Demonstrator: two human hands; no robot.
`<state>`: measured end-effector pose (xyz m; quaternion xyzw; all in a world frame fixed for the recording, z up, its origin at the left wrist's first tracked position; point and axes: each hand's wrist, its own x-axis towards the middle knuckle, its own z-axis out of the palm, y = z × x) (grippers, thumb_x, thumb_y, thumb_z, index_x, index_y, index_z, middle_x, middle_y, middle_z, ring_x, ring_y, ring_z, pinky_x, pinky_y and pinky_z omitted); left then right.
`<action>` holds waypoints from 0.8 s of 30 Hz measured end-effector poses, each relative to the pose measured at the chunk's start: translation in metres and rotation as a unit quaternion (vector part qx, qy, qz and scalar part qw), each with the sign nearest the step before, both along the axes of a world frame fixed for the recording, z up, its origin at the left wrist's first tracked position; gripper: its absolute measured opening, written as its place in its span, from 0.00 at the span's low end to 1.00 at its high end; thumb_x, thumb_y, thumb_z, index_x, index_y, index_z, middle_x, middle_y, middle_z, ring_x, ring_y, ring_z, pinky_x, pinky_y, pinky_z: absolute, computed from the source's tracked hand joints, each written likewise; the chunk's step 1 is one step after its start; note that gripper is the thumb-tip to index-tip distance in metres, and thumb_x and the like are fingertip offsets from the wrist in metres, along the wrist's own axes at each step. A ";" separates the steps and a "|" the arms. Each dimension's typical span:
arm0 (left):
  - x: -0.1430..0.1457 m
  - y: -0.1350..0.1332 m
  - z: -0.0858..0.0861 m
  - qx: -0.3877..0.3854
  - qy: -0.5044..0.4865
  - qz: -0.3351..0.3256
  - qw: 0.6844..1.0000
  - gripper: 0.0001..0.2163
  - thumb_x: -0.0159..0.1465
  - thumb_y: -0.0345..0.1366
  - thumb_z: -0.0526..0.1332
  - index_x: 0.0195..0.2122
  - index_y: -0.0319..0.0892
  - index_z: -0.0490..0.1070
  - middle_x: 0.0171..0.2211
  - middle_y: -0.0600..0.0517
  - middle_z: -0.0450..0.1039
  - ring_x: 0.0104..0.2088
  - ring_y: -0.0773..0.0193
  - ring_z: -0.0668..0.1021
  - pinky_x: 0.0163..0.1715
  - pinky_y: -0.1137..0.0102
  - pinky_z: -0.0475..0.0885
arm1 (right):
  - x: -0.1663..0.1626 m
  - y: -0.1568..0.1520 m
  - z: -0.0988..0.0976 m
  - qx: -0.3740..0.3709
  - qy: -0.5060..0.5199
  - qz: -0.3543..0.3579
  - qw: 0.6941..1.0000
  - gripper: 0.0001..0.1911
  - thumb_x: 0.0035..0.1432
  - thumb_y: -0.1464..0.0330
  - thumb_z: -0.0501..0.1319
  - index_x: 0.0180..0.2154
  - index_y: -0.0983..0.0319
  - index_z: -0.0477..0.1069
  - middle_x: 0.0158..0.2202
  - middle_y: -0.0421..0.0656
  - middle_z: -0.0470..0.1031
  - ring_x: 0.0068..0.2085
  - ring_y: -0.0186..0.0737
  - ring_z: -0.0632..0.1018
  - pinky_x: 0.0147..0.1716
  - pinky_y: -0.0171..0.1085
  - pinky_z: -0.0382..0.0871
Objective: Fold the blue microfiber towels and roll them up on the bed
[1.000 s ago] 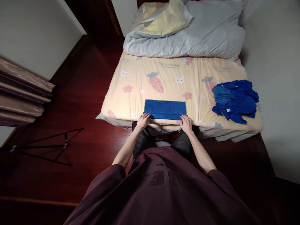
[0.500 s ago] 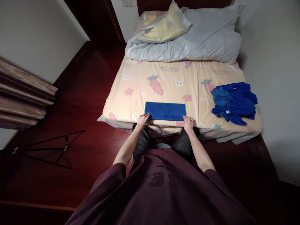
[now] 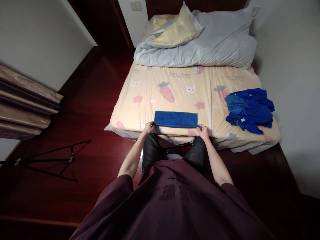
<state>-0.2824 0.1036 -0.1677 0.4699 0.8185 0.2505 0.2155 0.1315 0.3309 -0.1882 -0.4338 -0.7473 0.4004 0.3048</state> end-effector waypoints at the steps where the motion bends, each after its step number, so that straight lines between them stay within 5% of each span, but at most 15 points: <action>1: 0.000 0.000 -0.003 0.009 -0.016 0.018 1.000 0.18 0.65 0.33 0.57 0.53 0.40 0.79 0.48 0.45 0.83 0.48 0.56 0.83 0.54 0.65 0.76 | -0.002 0.000 -0.002 -0.009 0.012 -0.014 1.000 0.17 0.58 0.62 0.60 0.44 0.62 0.80 0.45 0.50 0.83 0.46 0.50 0.82 0.51 0.48 0.78; 11: 0.005 -0.009 -0.006 0.142 -0.134 0.094 0.976 0.14 0.66 0.40 0.58 0.49 0.40 0.74 0.45 0.45 0.80 0.46 0.59 0.81 0.45 0.67 0.79 | -0.005 0.003 0.000 -0.014 0.004 -0.063 0.998 0.20 0.58 0.56 0.61 0.43 0.64 0.77 0.38 0.50 0.81 0.36 0.47 0.79 0.41 0.46 0.78; 17: -0.005 -0.010 -0.010 0.119 -0.089 0.080 0.986 0.14 0.65 0.41 0.58 0.47 0.39 0.75 0.39 0.47 0.79 0.41 0.59 0.80 0.45 0.66 0.77 | 0.009 0.014 -0.012 -0.067 0.027 -0.027 0.997 0.21 0.55 0.53 0.65 0.42 0.63 0.76 0.32 0.46 0.79 0.35 0.46 0.80 0.40 0.44 0.78; 24: 0.004 -0.014 -0.019 0.081 -0.072 0.117 0.987 0.14 0.65 0.39 0.58 0.48 0.39 0.76 0.37 0.46 0.81 0.39 0.58 0.81 0.45 0.64 0.76 | 0.003 0.021 -0.020 -0.089 0.009 -0.044 0.995 0.23 0.58 0.53 0.64 0.43 0.66 0.77 0.37 0.53 0.83 0.40 0.49 0.83 0.44 0.47 0.79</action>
